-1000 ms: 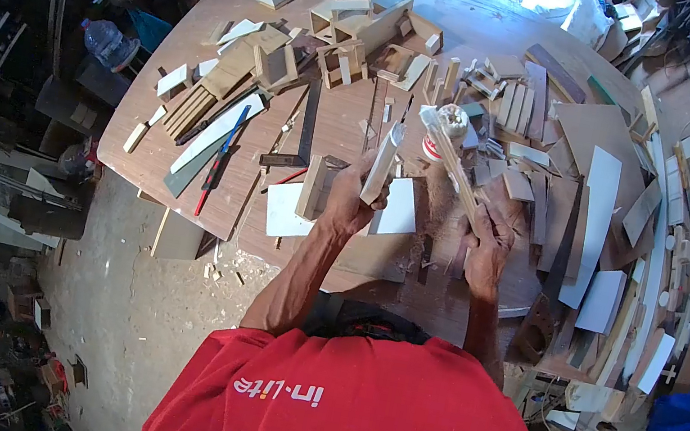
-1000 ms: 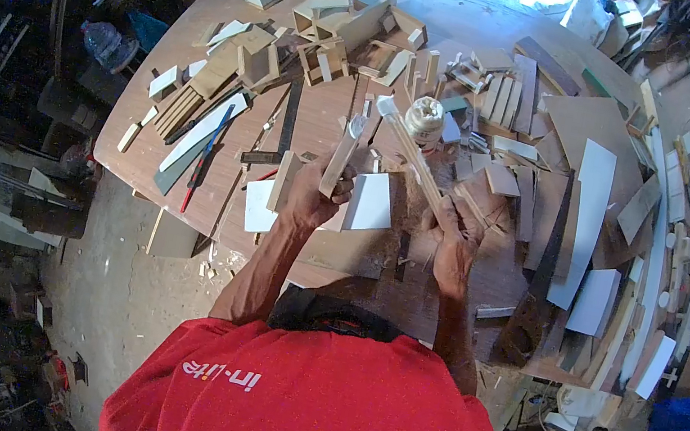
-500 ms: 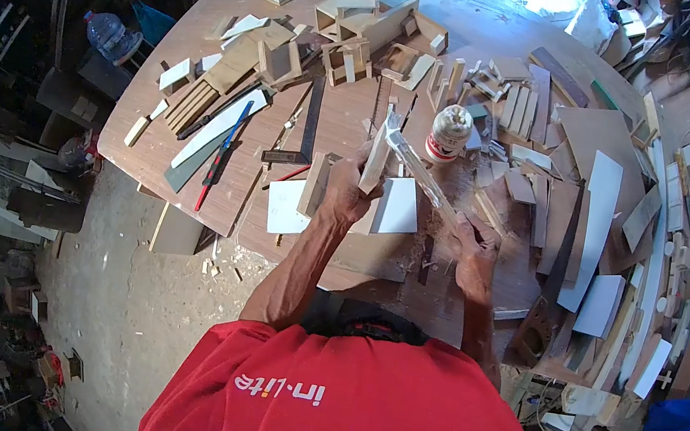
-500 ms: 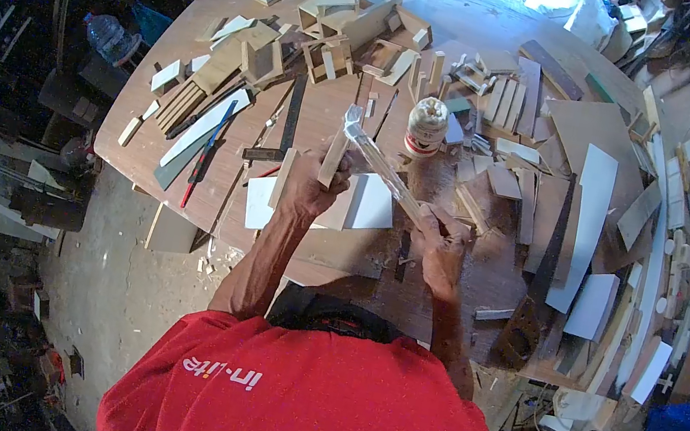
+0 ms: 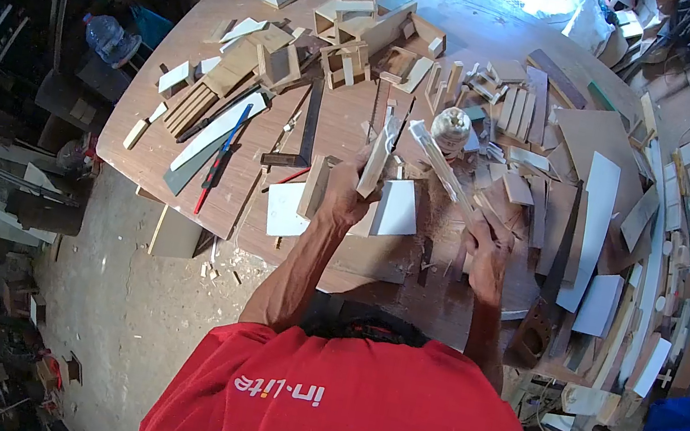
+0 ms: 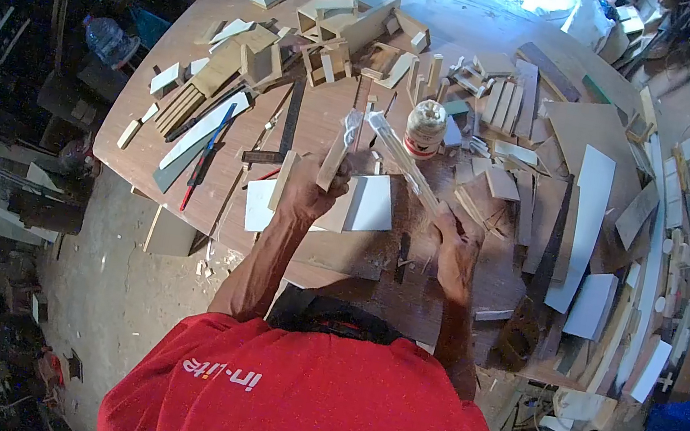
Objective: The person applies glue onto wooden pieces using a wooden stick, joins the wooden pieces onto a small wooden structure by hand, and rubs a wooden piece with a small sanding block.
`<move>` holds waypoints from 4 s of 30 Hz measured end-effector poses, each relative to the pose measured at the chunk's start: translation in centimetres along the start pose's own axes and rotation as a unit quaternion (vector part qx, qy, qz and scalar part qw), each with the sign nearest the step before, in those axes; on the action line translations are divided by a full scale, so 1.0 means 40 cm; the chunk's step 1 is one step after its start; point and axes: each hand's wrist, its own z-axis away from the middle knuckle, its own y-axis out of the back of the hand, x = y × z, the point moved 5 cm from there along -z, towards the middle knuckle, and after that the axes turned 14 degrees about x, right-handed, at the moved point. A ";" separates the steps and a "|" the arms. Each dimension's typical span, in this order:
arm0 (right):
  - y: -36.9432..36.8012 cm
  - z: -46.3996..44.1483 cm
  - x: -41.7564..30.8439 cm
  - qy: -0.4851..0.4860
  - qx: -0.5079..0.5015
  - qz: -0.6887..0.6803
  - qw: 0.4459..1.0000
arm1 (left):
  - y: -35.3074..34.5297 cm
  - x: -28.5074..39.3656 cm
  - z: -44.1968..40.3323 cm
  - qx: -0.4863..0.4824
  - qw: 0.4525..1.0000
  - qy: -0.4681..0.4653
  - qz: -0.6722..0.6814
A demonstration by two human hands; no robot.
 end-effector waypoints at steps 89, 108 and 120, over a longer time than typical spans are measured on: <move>-0.104 -0.014 0.081 0.011 -0.016 0.015 1.000 | -0.036 -0.031 -0.012 -0.017 0.986 0.142 0.085; 0.006 -0.045 -0.069 0.277 -0.005 0.196 0.941 | -0.012 -0.010 -0.028 -0.023 0.997 0.066 -0.021; 0.009 -0.101 -0.230 0.362 -0.091 0.301 0.878 | -0.012 0.015 -0.006 0.040 0.992 0.032 -0.116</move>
